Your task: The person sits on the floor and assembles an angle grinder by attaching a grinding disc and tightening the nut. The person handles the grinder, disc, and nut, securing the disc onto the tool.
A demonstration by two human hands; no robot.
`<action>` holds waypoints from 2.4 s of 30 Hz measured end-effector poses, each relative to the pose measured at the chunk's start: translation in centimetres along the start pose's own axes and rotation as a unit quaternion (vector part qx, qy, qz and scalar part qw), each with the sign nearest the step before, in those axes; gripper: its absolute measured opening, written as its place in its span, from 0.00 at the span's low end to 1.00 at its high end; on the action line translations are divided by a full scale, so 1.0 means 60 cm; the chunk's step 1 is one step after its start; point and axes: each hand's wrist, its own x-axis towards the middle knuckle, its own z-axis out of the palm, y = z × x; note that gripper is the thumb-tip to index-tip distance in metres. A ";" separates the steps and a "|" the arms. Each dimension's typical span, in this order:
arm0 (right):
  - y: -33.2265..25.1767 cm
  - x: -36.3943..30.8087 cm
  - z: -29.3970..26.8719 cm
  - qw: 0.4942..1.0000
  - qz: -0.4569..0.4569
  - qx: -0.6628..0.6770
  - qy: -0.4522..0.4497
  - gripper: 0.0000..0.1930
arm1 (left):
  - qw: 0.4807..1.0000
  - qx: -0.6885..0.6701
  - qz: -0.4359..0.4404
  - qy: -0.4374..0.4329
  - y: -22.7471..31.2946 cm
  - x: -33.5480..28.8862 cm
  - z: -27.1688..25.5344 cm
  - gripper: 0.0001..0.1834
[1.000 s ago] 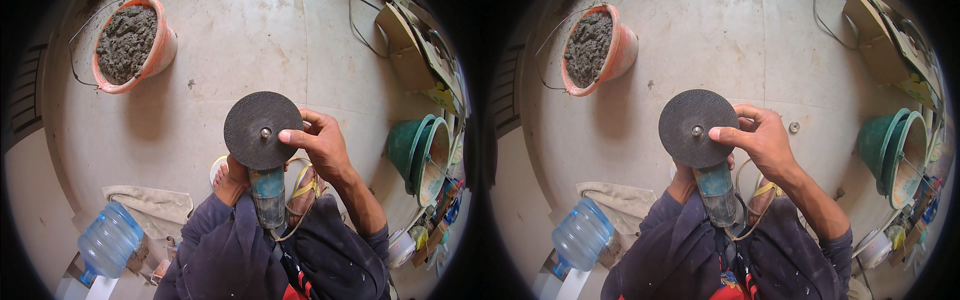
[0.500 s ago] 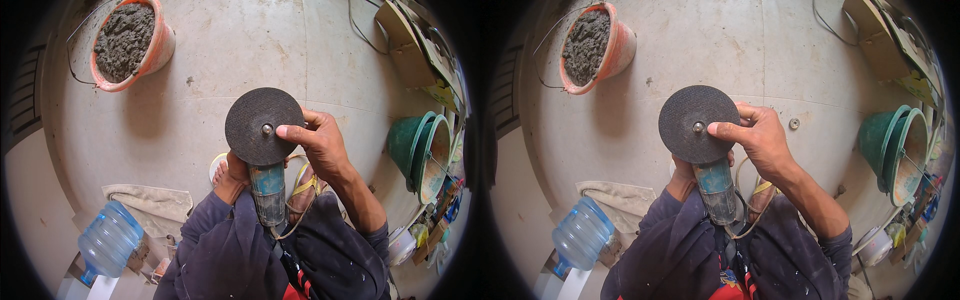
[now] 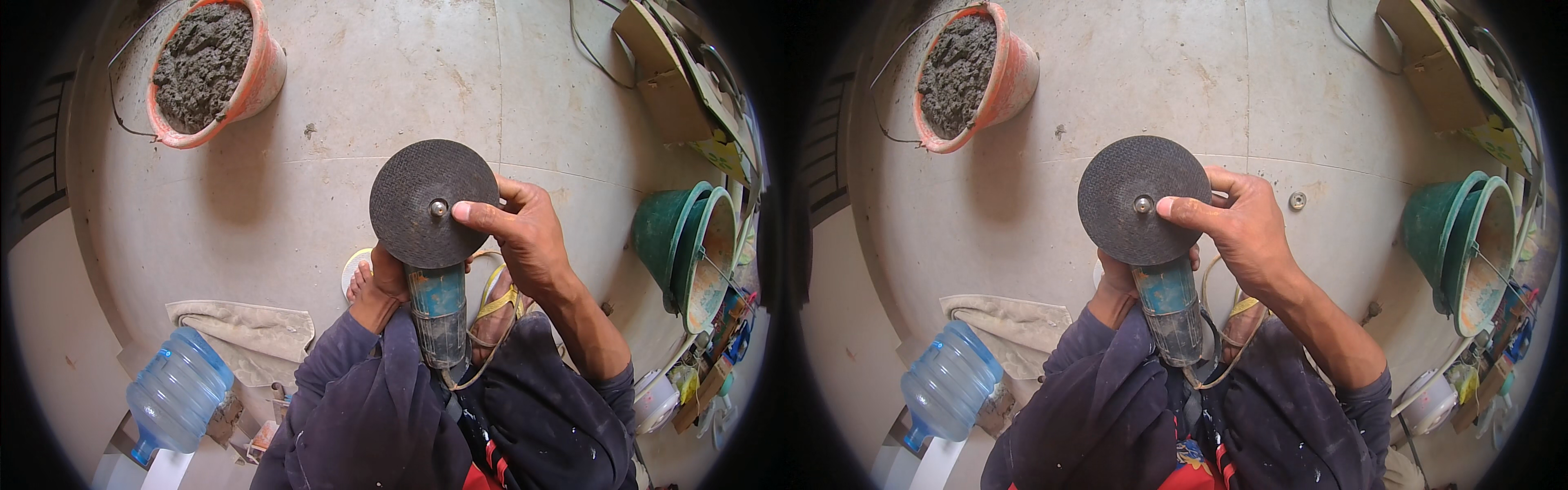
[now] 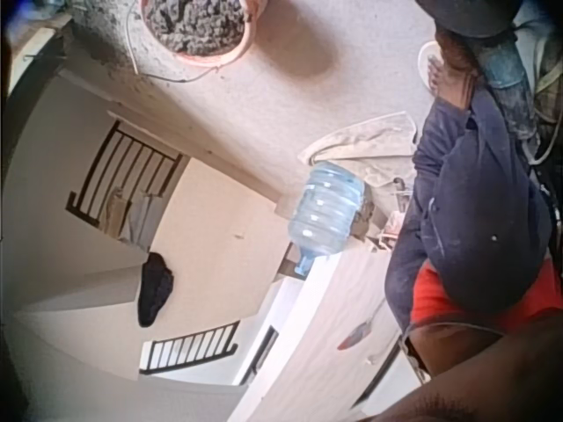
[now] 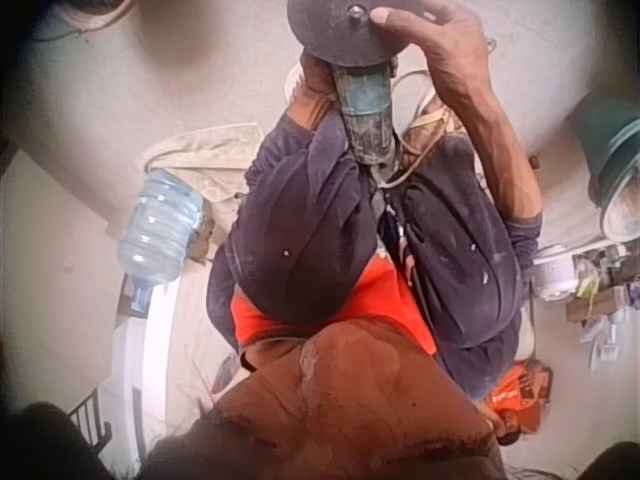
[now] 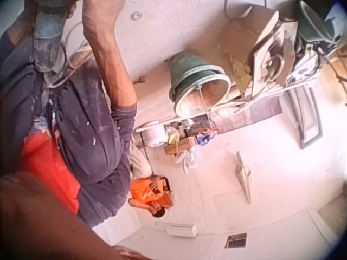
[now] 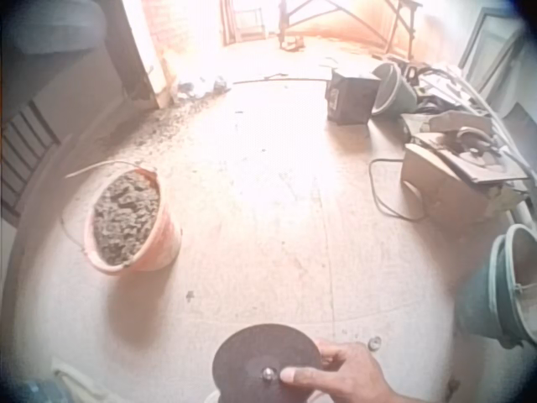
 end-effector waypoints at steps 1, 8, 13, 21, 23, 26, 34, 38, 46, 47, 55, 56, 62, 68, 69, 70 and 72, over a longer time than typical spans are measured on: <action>-0.002 0.000 0.000 1.000 0.005 -0.002 -0.001 0.19 | 1.000 -0.001 0.001 -0.001 0.000 0.000 0.000 0.53; -0.002 0.001 0.002 1.000 -0.023 -0.015 0.004 0.19 | 1.000 0.010 -0.001 -0.001 0.001 0.000 0.001 0.53; 0.001 0.002 0.001 0.999 -0.032 -0.034 0.011 0.19 | 1.000 0.003 -0.004 -0.006 0.002 0.002 0.002 0.52; 0.008 0.004 -0.001 0.999 -0.043 0.000 0.005 0.19 | 1.000 -0.024 -0.006 -0.006 0.002 0.002 0.003 0.50; 0.009 0.005 0.000 0.999 -0.051 0.014 0.003 0.19 | 1.000 -0.027 0.004 -0.015 0.004 0.003 0.004 0.50; 0.009 0.005 0.004 0.998 -0.055 0.020 0.007 0.19 | 1.000 -0.015 0.008 -0.011 0.005 0.001 0.004 0.51; 0.026 0.025 -0.103 0.970 -0.174 -0.088 0.149 0.13 | 0.991 -0.065 -0.005 -0.118 0.000 -0.008 -0.038 0.51; 0.086 0.008 -0.249 0.822 -0.176 -0.485 0.242 0.17 | 0.989 -0.085 0.003 -0.120 -0.004 -0.014 -0.044 0.57; 0.161 -0.008 -0.277 0.762 -0.141 -0.615 0.145 0.21 | 0.993 -0.080 0.032 -0.084 0.007 -0.022 -0.034 0.57; 0.163 -0.008 -0.282 0.763 -0.151 -0.611 0.150 0.21 | 0.995 -0.067 0.018 -0.072 0.005 -0.022 -0.036 0.56; 0.076 -0.013 -0.172 0.973 -0.139 -0.118 0.143 0.06 | 0.998 -0.058 0.001 -0.032 0.025 -0.028 -0.010 0.42; 0.056 -0.018 -0.153 0.977 -0.143 -0.101 0.126 0.07 | 0.998 -0.063 -0.002 -0.018 0.027 -0.029 -0.008 0.41; -0.023 -0.038 -0.044 0.960 -0.257 -0.114 0.016 0.17 | 0.996 -0.013 0.009 0.092 0.024 -0.026 0.007 0.40; -0.034 -0.036 -0.008 0.772 -0.456 -0.442 -0.013 0.22 | 0.995 -0.018 0.054 0.083 0.025 -0.028 0.013 0.32; -0.030 -0.032 -0.003 0.774 -0.463 -0.432 -0.012 0.21 | 0.995 -0.005 0.065 0.075 0.023 -0.029 0.004 0.31; -0.030 -0.031 0.001 0.776 -0.460 -0.432 -0.011 0.21 | 0.988 0.088 0.084 0.090 0.019 -0.031 -0.005 0.31; -0.028 -0.029 0.005 0.779 -0.456 -0.430 -0.011 0.20 | 0.974 0.179 0.101 0.098 0.014 -0.035 -0.015 0.31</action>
